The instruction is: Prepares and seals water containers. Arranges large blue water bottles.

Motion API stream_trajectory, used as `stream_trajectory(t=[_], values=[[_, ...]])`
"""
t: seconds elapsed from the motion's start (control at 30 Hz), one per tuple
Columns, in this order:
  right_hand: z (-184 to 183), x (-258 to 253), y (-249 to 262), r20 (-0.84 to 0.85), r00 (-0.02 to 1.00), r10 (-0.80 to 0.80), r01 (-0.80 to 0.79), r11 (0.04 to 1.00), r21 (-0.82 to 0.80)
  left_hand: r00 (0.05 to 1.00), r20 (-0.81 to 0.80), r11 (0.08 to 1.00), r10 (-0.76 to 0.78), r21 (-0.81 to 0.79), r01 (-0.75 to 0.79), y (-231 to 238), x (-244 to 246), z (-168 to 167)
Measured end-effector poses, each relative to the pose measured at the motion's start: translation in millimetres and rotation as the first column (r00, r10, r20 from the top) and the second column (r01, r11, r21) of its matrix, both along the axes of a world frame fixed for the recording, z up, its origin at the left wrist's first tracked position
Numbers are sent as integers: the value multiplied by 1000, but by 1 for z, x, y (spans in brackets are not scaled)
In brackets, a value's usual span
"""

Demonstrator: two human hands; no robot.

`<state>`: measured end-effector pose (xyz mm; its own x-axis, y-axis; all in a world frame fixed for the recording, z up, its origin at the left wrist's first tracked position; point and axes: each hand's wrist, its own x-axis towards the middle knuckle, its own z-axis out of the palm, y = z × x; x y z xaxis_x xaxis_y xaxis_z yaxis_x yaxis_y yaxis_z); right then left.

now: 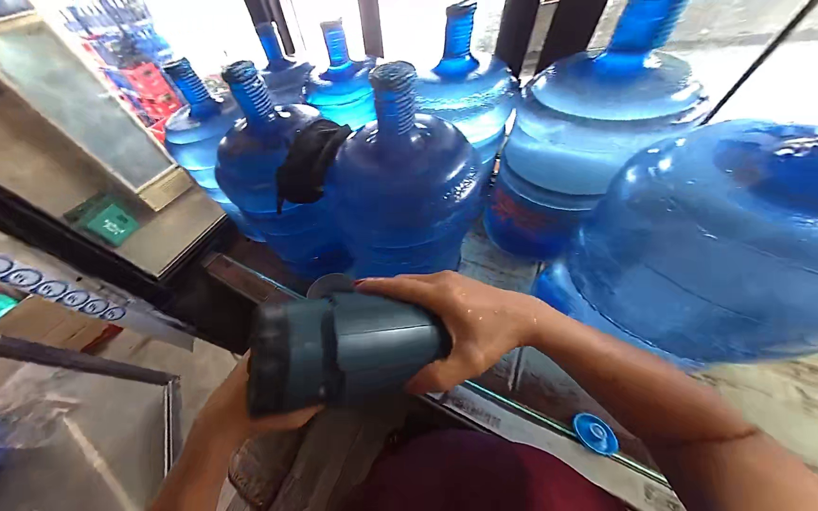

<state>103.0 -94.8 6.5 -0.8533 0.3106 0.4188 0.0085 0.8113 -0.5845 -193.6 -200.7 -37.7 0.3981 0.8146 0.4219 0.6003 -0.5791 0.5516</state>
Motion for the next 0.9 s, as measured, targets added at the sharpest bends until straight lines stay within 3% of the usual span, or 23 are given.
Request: stream_trajectory(t=[0.07, 0.17, 0.23, 0.33, 0.4, 0.47, 0.53, 0.63, 0.73, 0.9], values=[[12, 5, 0, 43, 998, 35, -36, 999, 8, 981, 171, 994, -88, -49, 97, -2, 16, -7], [32, 9, 1, 139, 990, -3, 3, 1000, -2, 949, 308, 998, -64, 17, 62, 4, 46, -24], [46, 13, -1, 112, 989, -97, 86, 992, 96, 917, 398, 998, -39, 60, 16, 16, 61, -32], [63, 24, -16, -157, 960, -232, 275, 888, 369, 759, 650, 999, 18, -33, 4, 31, 87, -27], [59, 32, -27, -437, 888, -147, 342, 845, 412, 611, 788, 992, 75, -124, 38, 42, 100, -14], [35, 39, -38, -636, 762, -123, 456, 799, 392, 452, 891, 965, 40, -151, 213, 57, 107, -4], [-3, 37, -40, -685, 697, -211, 513, 815, 271, 345, 937, 916, -47, -98, 390, 69, 112, 3], [-39, 19, -32, -530, 735, -424, 375, 904, -205, 267, 960, 882, -83, -53, 468, 76, 126, 8], [-45, 2, -23, -330, 825, -459, 173, 761, -625, 214, 974, 895, -75, -29, 445, 76, 145, 7], [-45, 0, -18, -342, 858, -383, -66, 580, -812, 200, 976, 914, -86, -3, 407, 78, 163, -3]])
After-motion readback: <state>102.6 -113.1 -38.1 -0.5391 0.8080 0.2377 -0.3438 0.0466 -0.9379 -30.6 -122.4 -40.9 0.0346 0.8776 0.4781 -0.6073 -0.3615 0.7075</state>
